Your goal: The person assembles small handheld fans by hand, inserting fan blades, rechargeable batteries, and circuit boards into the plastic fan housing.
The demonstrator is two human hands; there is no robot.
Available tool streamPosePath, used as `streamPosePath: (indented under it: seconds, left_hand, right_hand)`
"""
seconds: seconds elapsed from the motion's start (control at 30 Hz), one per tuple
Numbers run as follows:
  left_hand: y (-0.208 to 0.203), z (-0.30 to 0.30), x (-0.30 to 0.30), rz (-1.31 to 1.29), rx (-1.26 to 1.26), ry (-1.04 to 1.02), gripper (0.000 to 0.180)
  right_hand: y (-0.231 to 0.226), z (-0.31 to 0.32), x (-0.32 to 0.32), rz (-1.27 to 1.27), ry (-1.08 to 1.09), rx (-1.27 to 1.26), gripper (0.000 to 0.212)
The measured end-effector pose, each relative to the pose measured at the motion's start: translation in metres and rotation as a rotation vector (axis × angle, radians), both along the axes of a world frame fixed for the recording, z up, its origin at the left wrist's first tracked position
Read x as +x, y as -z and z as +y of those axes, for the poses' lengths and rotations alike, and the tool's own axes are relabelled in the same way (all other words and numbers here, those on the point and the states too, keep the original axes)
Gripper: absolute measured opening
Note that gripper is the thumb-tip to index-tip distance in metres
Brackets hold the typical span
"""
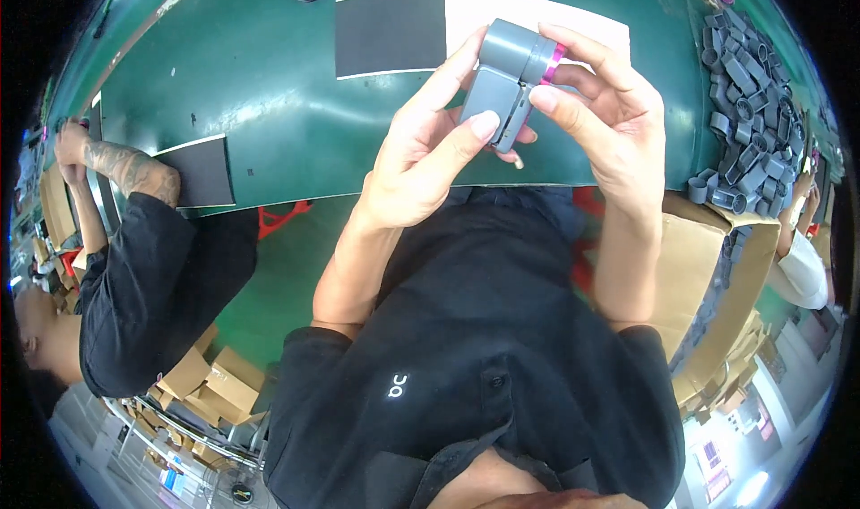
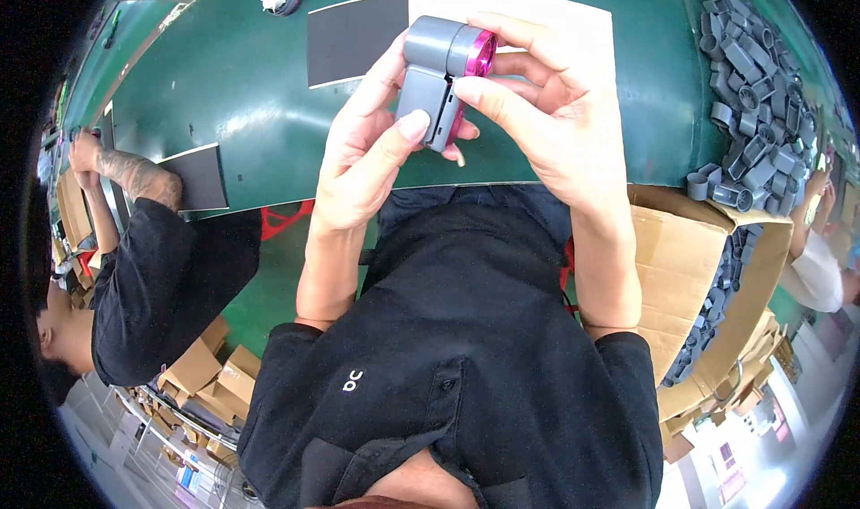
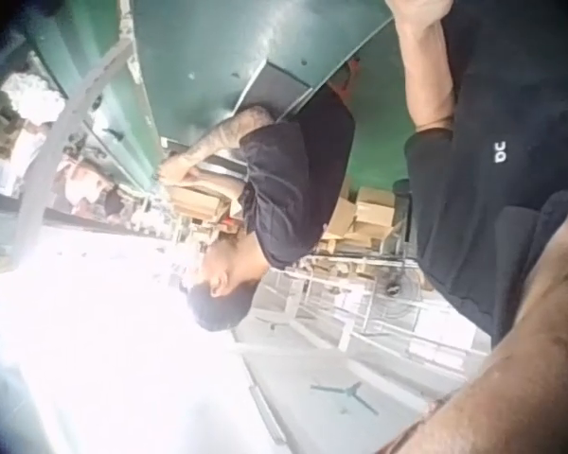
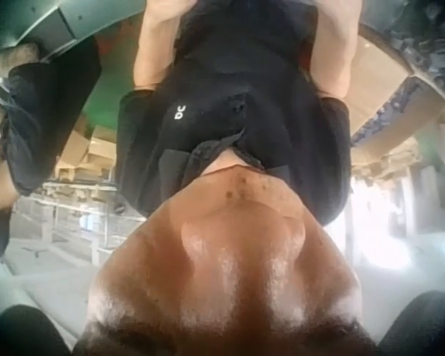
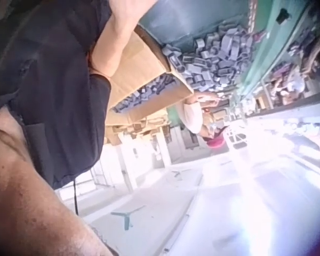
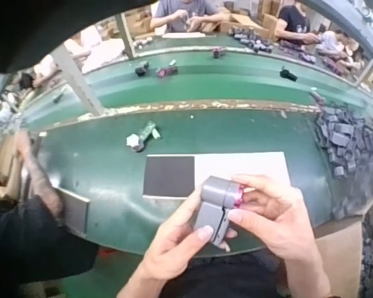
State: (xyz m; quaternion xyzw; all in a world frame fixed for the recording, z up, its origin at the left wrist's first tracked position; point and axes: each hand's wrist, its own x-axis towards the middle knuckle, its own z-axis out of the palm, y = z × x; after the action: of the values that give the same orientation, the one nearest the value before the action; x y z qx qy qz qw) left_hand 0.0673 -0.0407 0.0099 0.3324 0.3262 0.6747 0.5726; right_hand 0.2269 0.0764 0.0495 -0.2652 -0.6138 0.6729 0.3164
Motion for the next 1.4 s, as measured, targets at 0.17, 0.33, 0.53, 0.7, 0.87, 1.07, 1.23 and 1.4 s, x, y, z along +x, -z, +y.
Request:
streamPosePath:
  seconds: [0.17,0.33,0.53,0.7,0.87,1.07,1.23,1.4]
  left_hand:
    - [0.003,0.012,-0.006,0.057,-0.055,-0.024,0.068]
    - [0.004,0.017,-0.015,0.006,-0.085,-0.057,0.068]
    - [0.003,0.018,-0.035,-0.053,-0.095,-0.012,0.066]
    - [-0.001,0.015,-0.041,-0.042,-0.092,0.066,0.064]
    - [-0.005,0.014,-0.046,-0.159,-0.183,-0.050,0.058]
    - [0.000,0.013,-0.040,0.182,-0.156,-0.231,0.061]
    - [-0.003,0.021,-0.038,0.078,-0.161,-0.208,0.060]
    - [0.004,0.031,-0.022,0.267,-0.107,-0.295,0.062]
  right_hand:
    - [0.006,0.003,-0.013,0.002,0.086,0.014,0.054]
    - [0.010,0.015,-0.023,-0.085,0.048,0.062,0.051]
    - [0.008,0.030,-0.041,-0.128,0.013,0.158,0.031]
    - [0.013,0.039,-0.084,-0.035,0.102,0.441,0.039]
    - [0.013,0.037,-0.101,-0.067,0.184,0.350,0.047]
    - [0.018,0.041,-0.110,-0.096,0.242,0.343,0.045]
    - [0.017,0.046,-0.104,-0.059,0.282,0.322,0.043]
    - [0.019,0.052,-0.088,-0.051,0.307,0.283,0.043]
